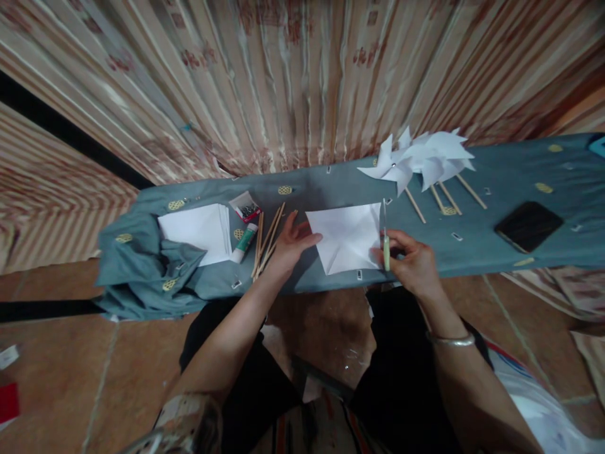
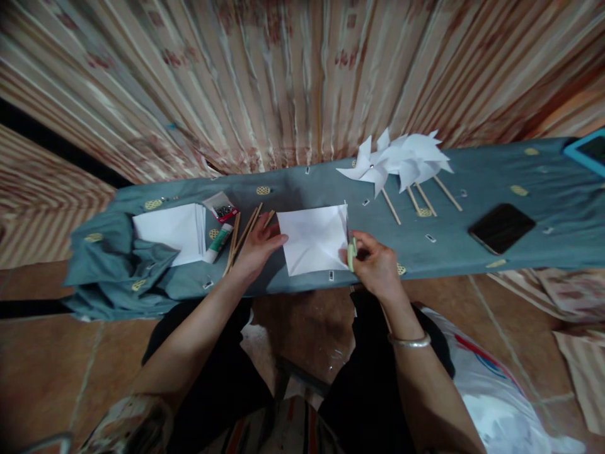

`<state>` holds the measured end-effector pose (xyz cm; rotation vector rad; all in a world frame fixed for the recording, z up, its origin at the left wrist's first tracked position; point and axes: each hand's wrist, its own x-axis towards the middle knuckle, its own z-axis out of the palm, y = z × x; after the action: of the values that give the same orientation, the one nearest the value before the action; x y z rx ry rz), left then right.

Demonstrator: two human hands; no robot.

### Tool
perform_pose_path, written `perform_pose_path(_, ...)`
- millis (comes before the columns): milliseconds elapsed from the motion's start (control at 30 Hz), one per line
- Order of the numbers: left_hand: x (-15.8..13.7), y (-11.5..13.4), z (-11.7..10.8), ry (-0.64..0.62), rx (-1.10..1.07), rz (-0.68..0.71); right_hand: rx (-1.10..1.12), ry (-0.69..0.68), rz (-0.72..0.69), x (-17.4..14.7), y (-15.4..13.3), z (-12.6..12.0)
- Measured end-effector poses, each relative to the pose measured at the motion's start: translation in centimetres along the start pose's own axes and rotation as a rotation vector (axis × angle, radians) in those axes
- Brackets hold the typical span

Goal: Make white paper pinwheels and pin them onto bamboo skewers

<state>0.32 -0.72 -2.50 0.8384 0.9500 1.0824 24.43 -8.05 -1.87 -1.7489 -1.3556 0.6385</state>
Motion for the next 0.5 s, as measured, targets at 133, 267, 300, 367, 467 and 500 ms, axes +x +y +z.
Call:
perform_pose_path(133,-1.4,-0.5,1.6,-0.143,-0.154,-0.134,-0.026,0.116,0.023,-0.3,-0.7,1.2)
perform_pose_path(267,-2.7,-1.6,2.5,-0.167,-0.134,-0.171,0.001,0.196,0.061,-0.2,-1.3,1.9)
perform_pose_path(300,-2.9,-1.9,2.6,-0.168,-0.108,-0.155,0.010,0.211,0.071,-0.1,-1.4,2.0)
perform_pose_path(367,-3.1,-2.6,2.9,-0.156,-0.051,-0.144,0.038,0.233,0.084,0.0,-1.5,2.2)
perform_pose_path(467,-3.2,-3.5,3.6,-0.129,0.006,-0.149,0.120,0.211,0.082,0.0,-1.7,2.8)
perform_pose_path(500,-3.2,-3.7,3.9,-0.127,0.012,-0.151,0.154,0.187,0.079,-0.1,-1.9,3.1)
